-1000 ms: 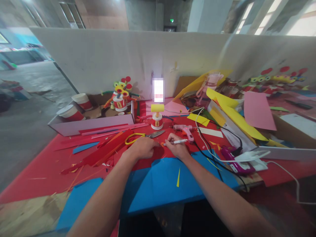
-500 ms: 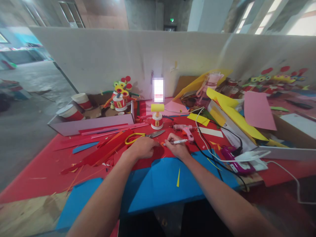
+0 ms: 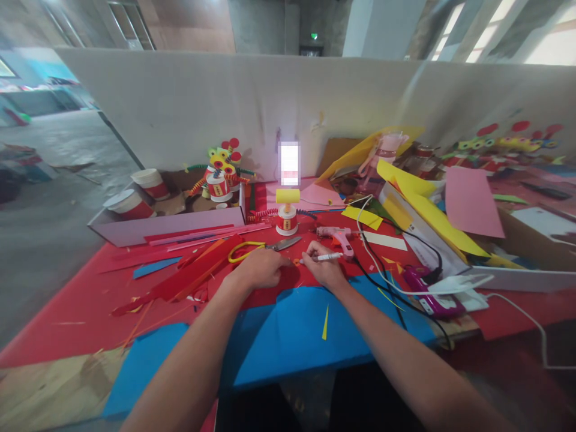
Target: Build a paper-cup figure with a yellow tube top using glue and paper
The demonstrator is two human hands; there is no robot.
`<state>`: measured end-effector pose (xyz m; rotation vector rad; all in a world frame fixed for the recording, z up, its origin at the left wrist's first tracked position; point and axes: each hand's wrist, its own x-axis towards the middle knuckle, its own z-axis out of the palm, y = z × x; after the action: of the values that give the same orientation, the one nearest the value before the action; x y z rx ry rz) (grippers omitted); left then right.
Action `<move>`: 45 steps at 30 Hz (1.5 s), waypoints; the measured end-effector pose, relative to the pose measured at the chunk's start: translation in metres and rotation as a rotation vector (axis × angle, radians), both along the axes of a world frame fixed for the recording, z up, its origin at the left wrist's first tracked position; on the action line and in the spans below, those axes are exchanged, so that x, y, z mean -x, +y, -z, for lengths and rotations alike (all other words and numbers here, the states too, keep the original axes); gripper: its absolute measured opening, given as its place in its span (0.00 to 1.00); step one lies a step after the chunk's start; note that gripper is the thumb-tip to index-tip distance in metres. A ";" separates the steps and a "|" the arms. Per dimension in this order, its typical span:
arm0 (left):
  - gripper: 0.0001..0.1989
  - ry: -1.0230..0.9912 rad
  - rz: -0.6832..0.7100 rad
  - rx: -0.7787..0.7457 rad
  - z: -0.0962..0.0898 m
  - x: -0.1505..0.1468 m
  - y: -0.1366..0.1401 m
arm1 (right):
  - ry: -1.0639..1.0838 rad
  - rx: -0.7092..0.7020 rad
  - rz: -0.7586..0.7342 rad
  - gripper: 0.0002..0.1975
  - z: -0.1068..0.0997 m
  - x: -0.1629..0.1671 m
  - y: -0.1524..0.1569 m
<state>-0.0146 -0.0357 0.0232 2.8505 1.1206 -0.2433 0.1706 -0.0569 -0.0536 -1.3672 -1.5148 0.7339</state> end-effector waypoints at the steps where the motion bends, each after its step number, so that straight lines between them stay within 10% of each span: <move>1: 0.22 0.002 -0.002 -0.003 0.000 0.000 0.000 | 0.000 -0.002 -0.001 0.11 0.001 0.000 0.000; 45: 0.23 0.018 -0.011 0.002 0.001 0.000 0.000 | -0.003 -0.010 -0.006 0.10 0.003 -0.001 0.002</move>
<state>-0.0141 -0.0356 0.0225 2.8456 1.1379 -0.2698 0.1718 -0.0547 -0.0569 -1.3576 -1.5236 0.7277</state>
